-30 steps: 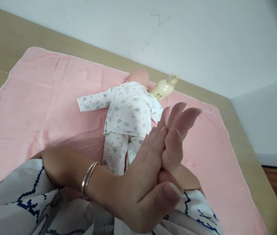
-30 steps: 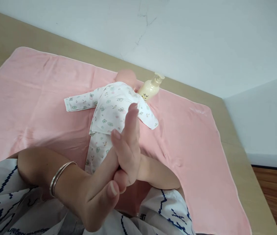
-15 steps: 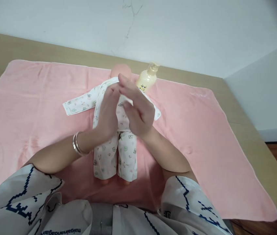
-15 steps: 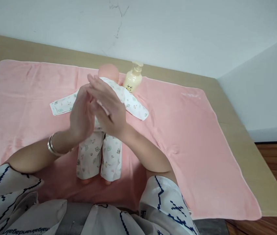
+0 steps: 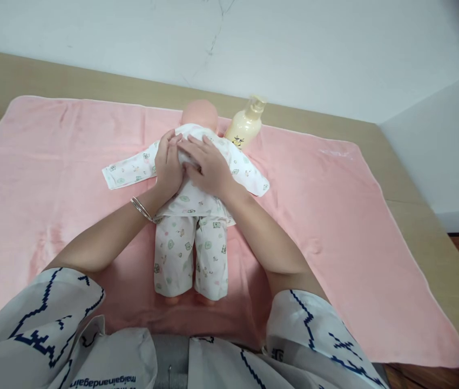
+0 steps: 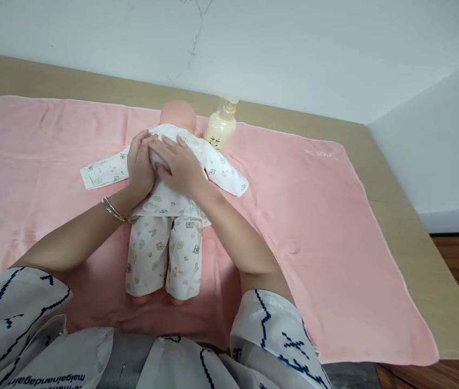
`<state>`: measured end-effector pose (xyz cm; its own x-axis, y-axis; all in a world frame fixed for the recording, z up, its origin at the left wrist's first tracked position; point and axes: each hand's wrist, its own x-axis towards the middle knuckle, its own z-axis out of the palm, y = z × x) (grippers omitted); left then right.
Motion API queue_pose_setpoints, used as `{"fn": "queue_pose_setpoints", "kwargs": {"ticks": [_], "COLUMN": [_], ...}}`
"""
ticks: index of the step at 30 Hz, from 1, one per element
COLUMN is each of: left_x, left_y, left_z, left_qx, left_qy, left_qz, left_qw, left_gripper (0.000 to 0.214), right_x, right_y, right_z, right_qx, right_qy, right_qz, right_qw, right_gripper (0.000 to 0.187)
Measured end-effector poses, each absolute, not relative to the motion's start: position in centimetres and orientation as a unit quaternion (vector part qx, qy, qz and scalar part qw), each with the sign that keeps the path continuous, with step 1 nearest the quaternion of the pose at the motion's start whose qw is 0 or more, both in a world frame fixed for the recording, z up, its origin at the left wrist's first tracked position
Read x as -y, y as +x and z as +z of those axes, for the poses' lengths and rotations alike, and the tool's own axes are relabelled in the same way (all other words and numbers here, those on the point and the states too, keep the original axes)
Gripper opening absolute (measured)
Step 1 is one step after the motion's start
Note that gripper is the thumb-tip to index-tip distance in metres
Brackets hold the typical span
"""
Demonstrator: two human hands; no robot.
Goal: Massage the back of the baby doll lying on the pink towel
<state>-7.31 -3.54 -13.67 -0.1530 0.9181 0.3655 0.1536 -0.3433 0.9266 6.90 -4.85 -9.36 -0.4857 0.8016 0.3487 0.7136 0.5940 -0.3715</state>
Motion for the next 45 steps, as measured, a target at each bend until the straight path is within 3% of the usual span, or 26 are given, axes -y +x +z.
{"fn": "queue_pose_setpoints", "kwargs": {"ticks": [3, 7, 15, 24, 32, 37, 40, 45], "left_x": [3.8, 4.0, 4.4, 4.4, 3.9, 3.3, 3.1, 2.8], "left_y": [-7.1, -7.0, -6.9, -7.0, -7.1, -7.0, -7.0, -7.0], "left_z": [-13.2, -13.2, -13.9, -14.0, -14.0, -15.0, -15.6, -15.9], "left_qx": [-0.483, -0.495, -0.458, -0.462, -0.459, -0.487, -0.509, -0.504], "left_qy": [0.547, 0.570, 0.606, 0.639, 0.646, 0.670, 0.670, 0.687], "left_qz": [0.612, 0.597, 0.607, 0.582, 0.578, 0.538, 0.517, 0.500], "left_qw": [0.305, 0.272, 0.235, 0.202, 0.195, 0.158, 0.155, 0.154], "left_gripper": [0.054, 0.060, 0.066, 0.072, 0.066, 0.070, 0.065, 0.057], "right_x": [3.8, 5.8, 6.9, 6.9, 5.8, 5.0, 6.4, 6.2], "right_y": [7.8, 6.7, 5.7, 5.9, 7.0, 8.0, 6.7, 6.8], "right_z": [-9.1, -8.8, -8.8, -9.0, -9.0, -9.0, -8.8, -9.0], "right_qx": [0.829, 0.773, 0.856, 0.751, 0.888, 0.796, 0.742, 0.755], "right_qy": [-0.507, -0.601, -0.479, -0.629, -0.432, -0.567, -0.642, -0.629], "right_qz": [0.085, 0.029, 0.048, 0.006, 0.039, 0.034, 0.010, 0.034], "right_qw": [0.220, 0.202, 0.186, 0.199, 0.155, 0.207, 0.193, 0.184], "right_gripper": [0.047, 0.060, 0.049, 0.058, 0.049, 0.053, 0.055, 0.059]}}
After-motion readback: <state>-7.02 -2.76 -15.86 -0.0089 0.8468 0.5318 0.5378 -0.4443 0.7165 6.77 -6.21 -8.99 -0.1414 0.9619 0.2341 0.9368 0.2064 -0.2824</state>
